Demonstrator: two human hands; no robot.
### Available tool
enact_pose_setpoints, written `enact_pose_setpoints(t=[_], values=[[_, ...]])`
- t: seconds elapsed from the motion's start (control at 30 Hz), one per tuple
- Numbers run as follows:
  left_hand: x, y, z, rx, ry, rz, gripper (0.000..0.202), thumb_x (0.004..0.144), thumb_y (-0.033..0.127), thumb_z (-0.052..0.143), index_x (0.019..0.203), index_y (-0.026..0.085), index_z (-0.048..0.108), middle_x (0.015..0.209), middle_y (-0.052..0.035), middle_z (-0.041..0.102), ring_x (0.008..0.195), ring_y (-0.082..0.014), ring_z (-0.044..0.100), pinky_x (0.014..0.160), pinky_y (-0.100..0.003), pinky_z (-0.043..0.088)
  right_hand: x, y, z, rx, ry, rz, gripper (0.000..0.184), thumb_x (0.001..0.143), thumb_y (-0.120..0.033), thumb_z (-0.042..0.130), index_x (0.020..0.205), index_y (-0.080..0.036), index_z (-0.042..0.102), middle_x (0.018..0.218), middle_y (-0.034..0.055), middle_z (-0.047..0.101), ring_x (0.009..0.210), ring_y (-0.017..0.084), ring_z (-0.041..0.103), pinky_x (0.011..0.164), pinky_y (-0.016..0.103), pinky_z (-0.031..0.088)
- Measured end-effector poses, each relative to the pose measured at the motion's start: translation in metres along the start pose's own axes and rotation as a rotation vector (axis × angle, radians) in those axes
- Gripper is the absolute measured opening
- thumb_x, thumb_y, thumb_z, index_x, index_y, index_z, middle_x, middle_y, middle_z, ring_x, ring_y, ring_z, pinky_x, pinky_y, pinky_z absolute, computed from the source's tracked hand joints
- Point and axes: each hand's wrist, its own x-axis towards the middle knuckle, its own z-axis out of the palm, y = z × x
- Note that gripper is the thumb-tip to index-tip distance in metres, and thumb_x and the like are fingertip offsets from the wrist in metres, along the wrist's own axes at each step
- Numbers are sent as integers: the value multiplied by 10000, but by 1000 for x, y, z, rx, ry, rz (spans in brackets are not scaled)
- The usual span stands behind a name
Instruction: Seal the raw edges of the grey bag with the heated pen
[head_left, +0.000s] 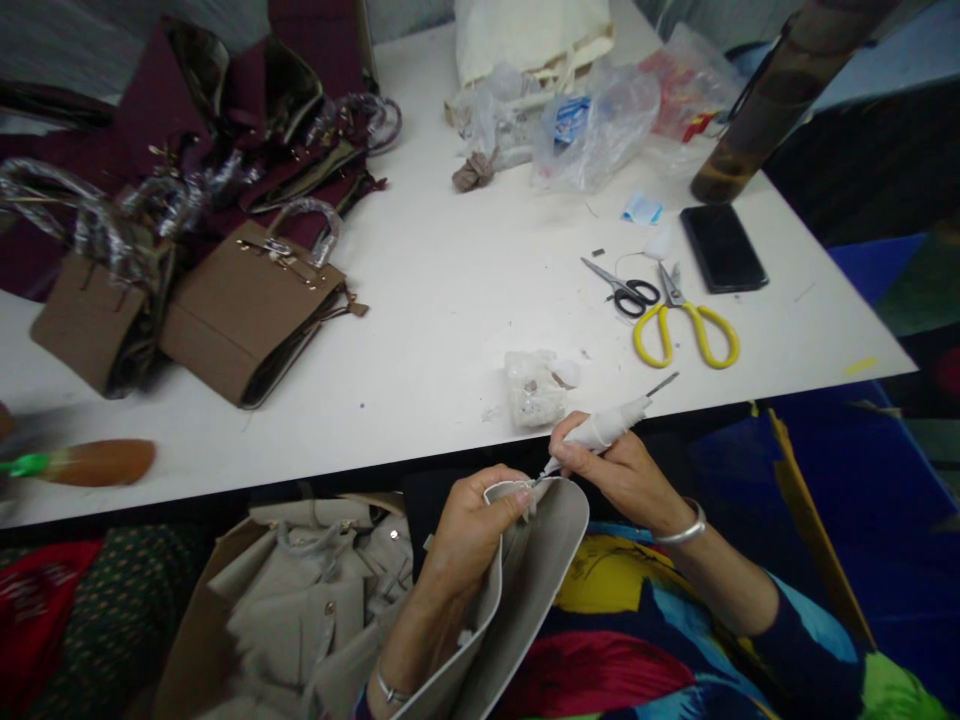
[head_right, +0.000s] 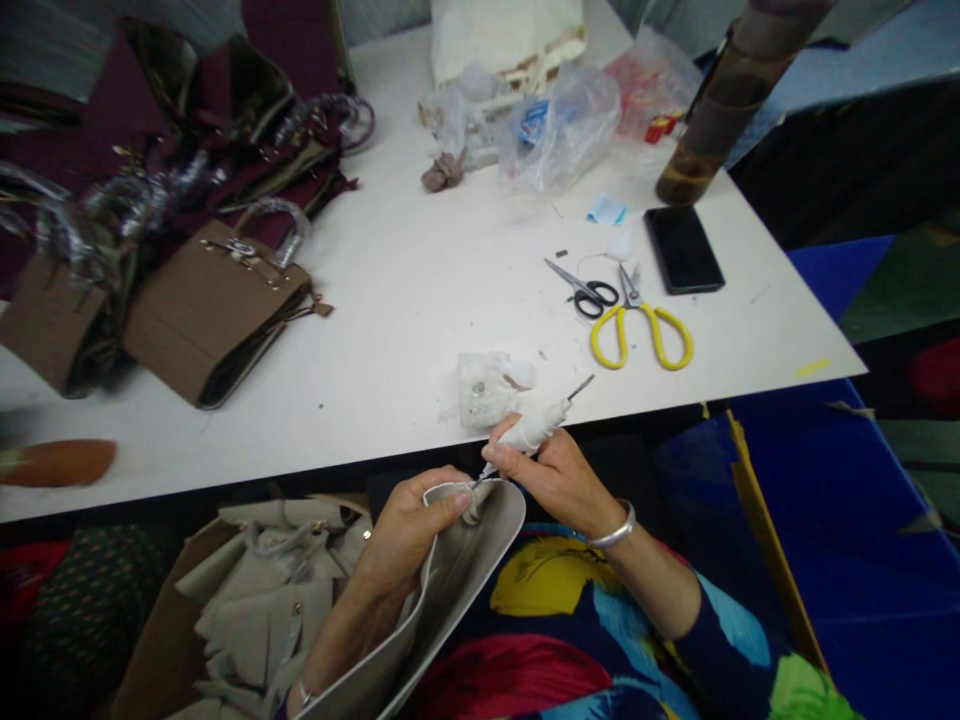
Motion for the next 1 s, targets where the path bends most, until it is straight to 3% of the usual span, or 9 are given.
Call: enact_pose_setpoints(t=[0.17,0.33,0.47,0.57,0.7,0.8,0.93,1.0], values=[[-2,0,2,-26,34,3,262,627,331,891,740,136,758,659,-8,638,621,-126,518,646,-256,379,-8,-4,-3,-63,-10,-101,164,993,-322,691,897,-189,689,806,1,659,738,143,612,696,274,482],[-4,0,2,-7,8,17,233,604,310,875,703,136,756,660,-16,638,639,-137,518,653,-262,374,-24,-11,-17,-328,-203,-437,95,997,-245,688,924,-185,694,842,32,692,802,167,609,780,328,487],[-6,-1,4,37,-60,4,237,605,328,863,673,131,752,653,-11,612,639,-137,502,642,-262,359,-34,-21,-28,-392,-264,-519,224,1040,-389,631,992,-187,712,873,59,711,811,179,627,761,343,491],[-6,-4,4,69,-59,-4,230,633,335,845,706,137,754,671,-9,614,652,-141,502,653,-265,359,-42,-21,-35,-230,-155,-464,290,1058,-462,579,1040,-213,727,859,50,737,809,185,677,754,341,530],[-5,-6,5,161,-47,40,231,681,361,806,741,144,749,683,-2,600,657,-143,487,657,-269,354,-38,-4,-44,-108,245,-255,247,1063,-384,591,1245,-238,670,811,19,772,677,161,719,647,290,585],[-5,-7,10,268,-57,64,197,696,336,768,720,141,745,673,1,575,658,-144,476,647,-268,344,-16,10,-50,-188,467,-209,201,1049,-372,611,1184,-233,661,784,10,771,621,158,716,623,285,595],[-6,-7,13,294,-46,73,203,714,343,749,724,141,742,688,-11,596,675,-156,500,659,-273,355,26,17,-56,-371,365,-306,200,967,-325,725,1143,-252,665,1118,57,761,1003,217,739,912,361,580],[-6,-7,12,282,-38,74,199,717,341,754,729,142,742,685,-9,597,671,-153,498,664,-273,357,44,18,-59,-450,297,-311,237,965,-311,716,1187,-262,651,1179,62,729,1059,229,703,948,380,550]])
